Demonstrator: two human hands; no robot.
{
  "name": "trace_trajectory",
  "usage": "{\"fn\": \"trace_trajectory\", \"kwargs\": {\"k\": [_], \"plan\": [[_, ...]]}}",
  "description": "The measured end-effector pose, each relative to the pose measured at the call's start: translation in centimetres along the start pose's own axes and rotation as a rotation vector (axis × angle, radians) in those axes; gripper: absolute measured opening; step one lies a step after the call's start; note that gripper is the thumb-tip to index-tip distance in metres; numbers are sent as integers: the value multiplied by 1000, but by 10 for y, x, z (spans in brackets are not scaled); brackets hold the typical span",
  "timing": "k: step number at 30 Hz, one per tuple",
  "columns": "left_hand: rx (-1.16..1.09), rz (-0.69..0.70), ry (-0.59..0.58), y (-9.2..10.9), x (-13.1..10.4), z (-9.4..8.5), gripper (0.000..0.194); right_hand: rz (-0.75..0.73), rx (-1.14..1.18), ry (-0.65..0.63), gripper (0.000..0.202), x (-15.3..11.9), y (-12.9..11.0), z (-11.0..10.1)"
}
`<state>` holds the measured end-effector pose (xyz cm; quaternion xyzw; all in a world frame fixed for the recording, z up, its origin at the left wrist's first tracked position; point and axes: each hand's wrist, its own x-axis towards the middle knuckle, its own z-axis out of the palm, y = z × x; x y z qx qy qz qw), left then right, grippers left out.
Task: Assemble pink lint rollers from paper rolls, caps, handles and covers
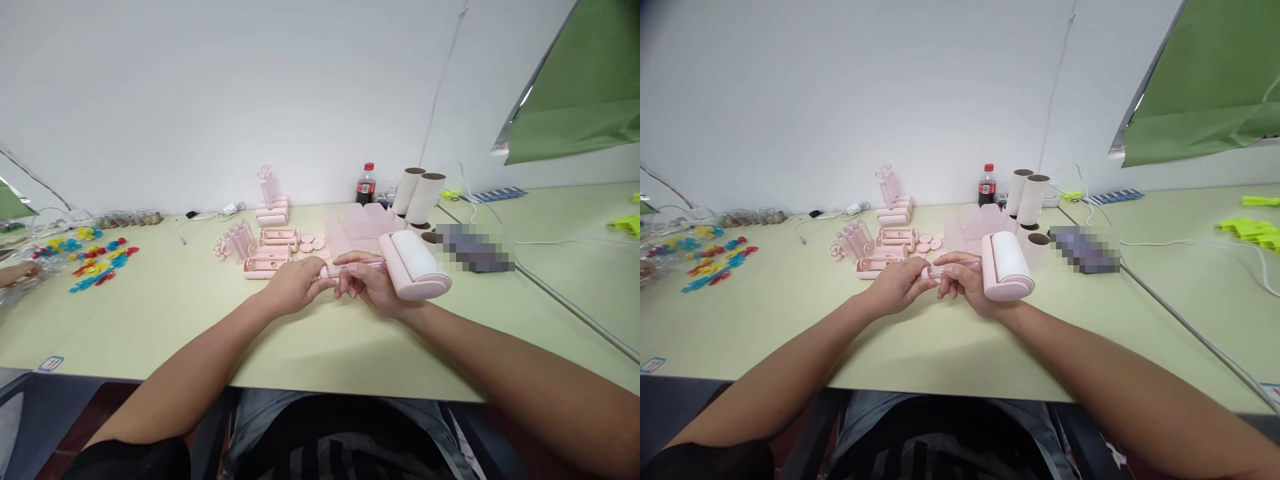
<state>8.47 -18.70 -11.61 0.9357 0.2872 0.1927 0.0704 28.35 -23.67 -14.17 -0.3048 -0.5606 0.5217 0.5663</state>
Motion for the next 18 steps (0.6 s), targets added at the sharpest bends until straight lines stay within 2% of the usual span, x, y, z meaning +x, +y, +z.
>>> {"fn": "trace_trajectory", "kwargs": {"k": [8,18], "plan": [[-89,80,-8,-1,-1,-2,40,-3,-32,-14,22,0,-2,-1],[-169,101,-50,3,-2,-7,42,-24,-19,-63,20,-2,-6,-1]]}}
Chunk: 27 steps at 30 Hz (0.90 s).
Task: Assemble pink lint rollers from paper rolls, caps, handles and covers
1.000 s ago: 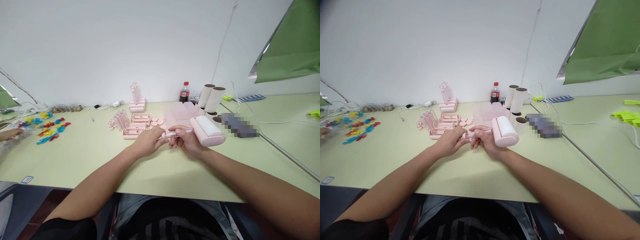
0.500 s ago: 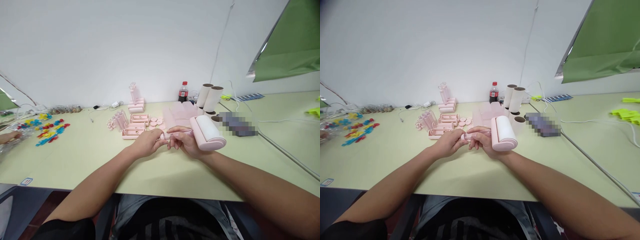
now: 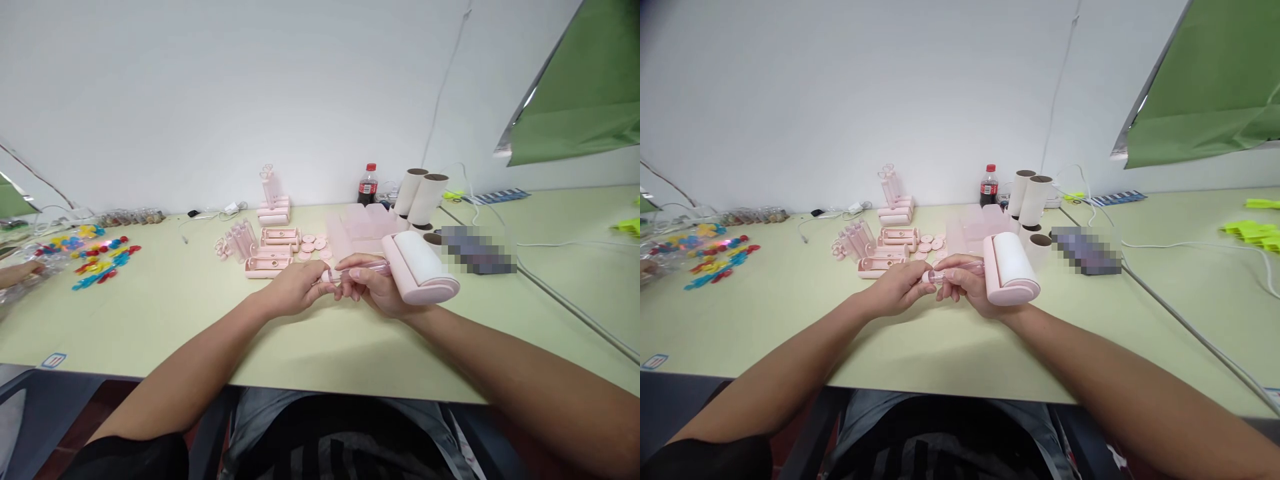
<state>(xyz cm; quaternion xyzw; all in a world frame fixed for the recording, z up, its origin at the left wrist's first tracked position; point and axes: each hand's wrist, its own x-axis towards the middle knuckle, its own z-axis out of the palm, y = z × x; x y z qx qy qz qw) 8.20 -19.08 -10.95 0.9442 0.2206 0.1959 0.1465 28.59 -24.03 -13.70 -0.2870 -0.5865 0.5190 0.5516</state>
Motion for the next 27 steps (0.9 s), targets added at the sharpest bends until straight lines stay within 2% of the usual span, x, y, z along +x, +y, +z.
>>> {"fn": "trace_trajectory", "kwargs": {"k": [6,13,18,21,25,27], "plan": [[-125,31,-33,2,0,-3,38,21,3,0,19,0,-3,2],[-328,50,-68,4,-1,0,47,-9,-65,-33,16,-4,-8,2],[-396,54,-75,4,-1,1,41,6,-101,-45,15,-5,-13,4],[-349,57,25,0,0,7,35,4,-99,23,17,-2,-8,5],[-94,4,296,-7,3,20,30,30,-1,147,25,3,3,8],[13,-41,378,-9,4,24,33,53,58,176,28,5,7,9]]}}
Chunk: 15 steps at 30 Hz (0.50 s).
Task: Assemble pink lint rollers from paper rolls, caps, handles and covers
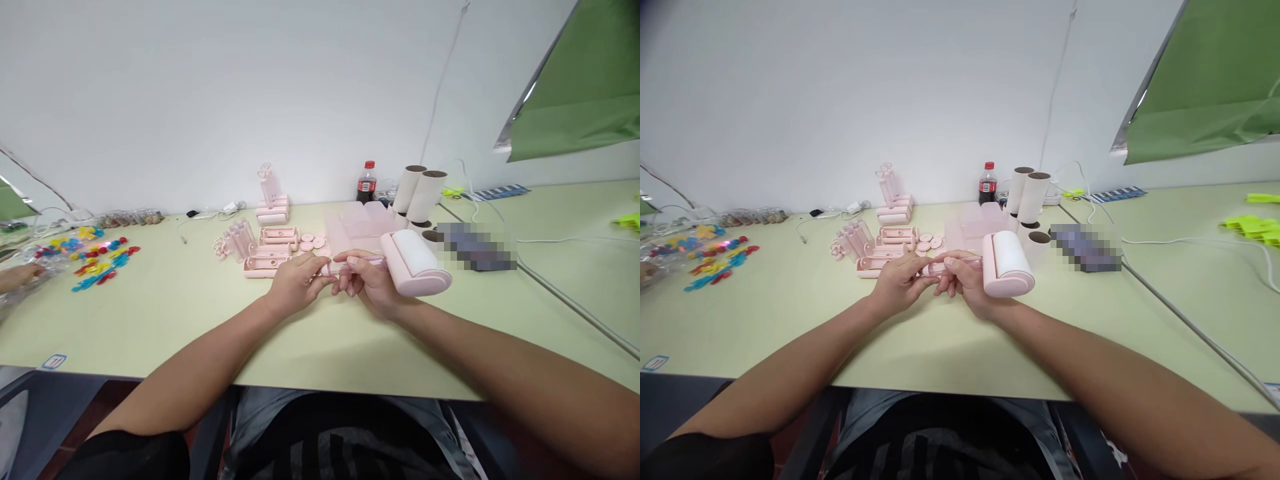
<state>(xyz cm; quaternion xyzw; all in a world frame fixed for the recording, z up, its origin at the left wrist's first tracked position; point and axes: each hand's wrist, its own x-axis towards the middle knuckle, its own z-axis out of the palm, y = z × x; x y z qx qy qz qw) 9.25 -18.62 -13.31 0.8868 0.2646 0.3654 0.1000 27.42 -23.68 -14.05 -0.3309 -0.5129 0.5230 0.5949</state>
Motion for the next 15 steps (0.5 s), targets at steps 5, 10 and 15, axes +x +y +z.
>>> {"fn": "trace_trajectory", "kwargs": {"k": [5,10,15], "plan": [[13,-30,12,3,1,0,34,21,18,39,31,1,2,1],[-452,-277,-111,6,6,-10,50,5,-33,39,29,2,3,-6],[-804,-667,-407,7,12,-19,49,-42,-135,27,27,1,2,-12]]}}
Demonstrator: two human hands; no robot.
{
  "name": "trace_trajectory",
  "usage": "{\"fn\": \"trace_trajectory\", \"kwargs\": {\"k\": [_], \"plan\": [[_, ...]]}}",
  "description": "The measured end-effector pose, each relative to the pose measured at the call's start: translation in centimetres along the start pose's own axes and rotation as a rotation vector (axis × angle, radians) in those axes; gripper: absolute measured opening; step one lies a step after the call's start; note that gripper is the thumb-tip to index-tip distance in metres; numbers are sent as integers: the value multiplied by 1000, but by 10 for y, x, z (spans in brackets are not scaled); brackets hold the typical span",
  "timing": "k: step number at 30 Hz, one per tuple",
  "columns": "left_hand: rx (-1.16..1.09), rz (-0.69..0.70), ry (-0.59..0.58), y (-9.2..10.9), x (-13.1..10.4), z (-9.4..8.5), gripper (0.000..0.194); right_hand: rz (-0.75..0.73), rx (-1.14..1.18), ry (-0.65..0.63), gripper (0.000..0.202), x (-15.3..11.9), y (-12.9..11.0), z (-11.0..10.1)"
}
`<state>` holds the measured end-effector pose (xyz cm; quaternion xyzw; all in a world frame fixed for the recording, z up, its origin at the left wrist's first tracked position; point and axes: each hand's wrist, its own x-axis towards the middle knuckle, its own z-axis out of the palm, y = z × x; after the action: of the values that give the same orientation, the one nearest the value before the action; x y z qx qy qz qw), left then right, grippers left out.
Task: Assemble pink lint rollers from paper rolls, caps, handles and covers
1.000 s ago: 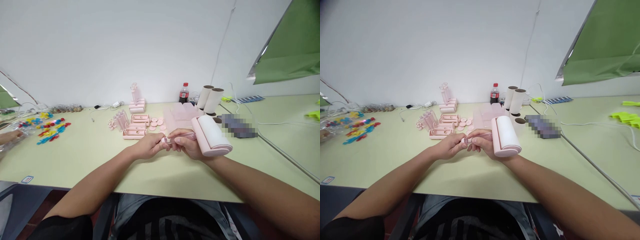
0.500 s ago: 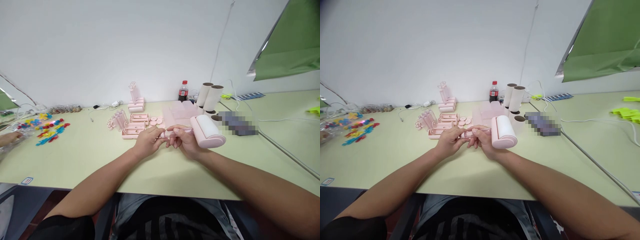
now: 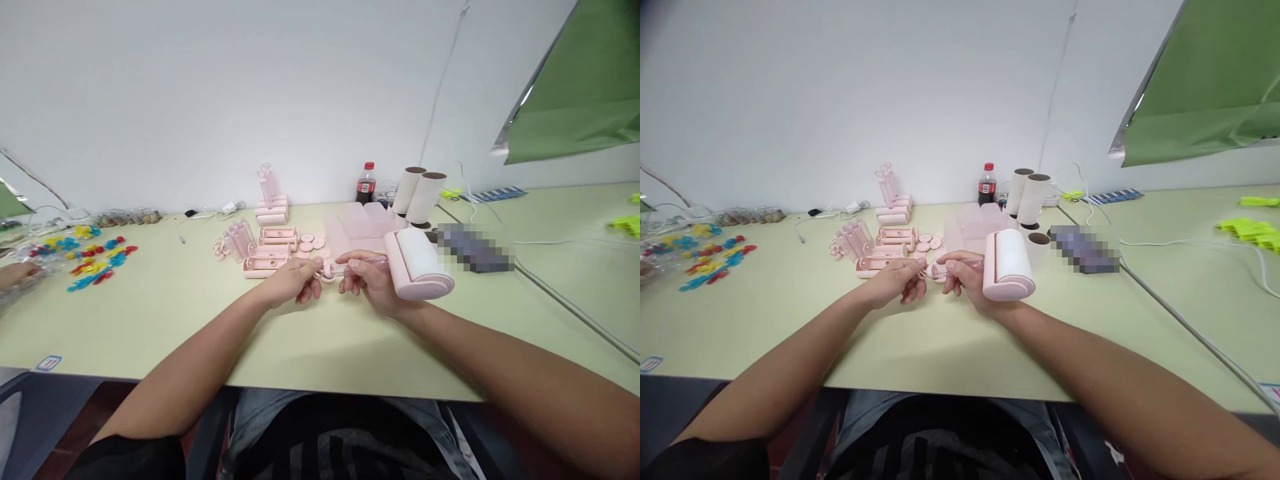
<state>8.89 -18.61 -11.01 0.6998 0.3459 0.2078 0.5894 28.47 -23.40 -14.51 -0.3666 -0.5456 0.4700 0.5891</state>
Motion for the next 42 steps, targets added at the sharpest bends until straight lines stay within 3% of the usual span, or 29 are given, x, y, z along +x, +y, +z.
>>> {"fn": "trace_trajectory", "kwargs": {"k": [2,6,15,23,30,38,42], "plan": [[-128,-43,-65,2,0,1,42,-12,-40,4,28,-1,-2,0],[-288,68,-11,2,1,4,34,-20,-89,33,29,-1,-6,1],[-228,189,58,-8,7,7,47,1,-65,49,27,0,-5,0],[-166,171,22,-4,4,4,48,-24,-59,14,25,0,-2,-3],[-127,194,66,-9,7,4,50,-13,-86,24,28,-1,-8,1],[-93,210,50,-8,7,-2,45,65,-72,-34,44,-4,-16,5],[-88,193,28,-10,9,-3,44,34,-107,-35,50,-2,-14,7]]}}
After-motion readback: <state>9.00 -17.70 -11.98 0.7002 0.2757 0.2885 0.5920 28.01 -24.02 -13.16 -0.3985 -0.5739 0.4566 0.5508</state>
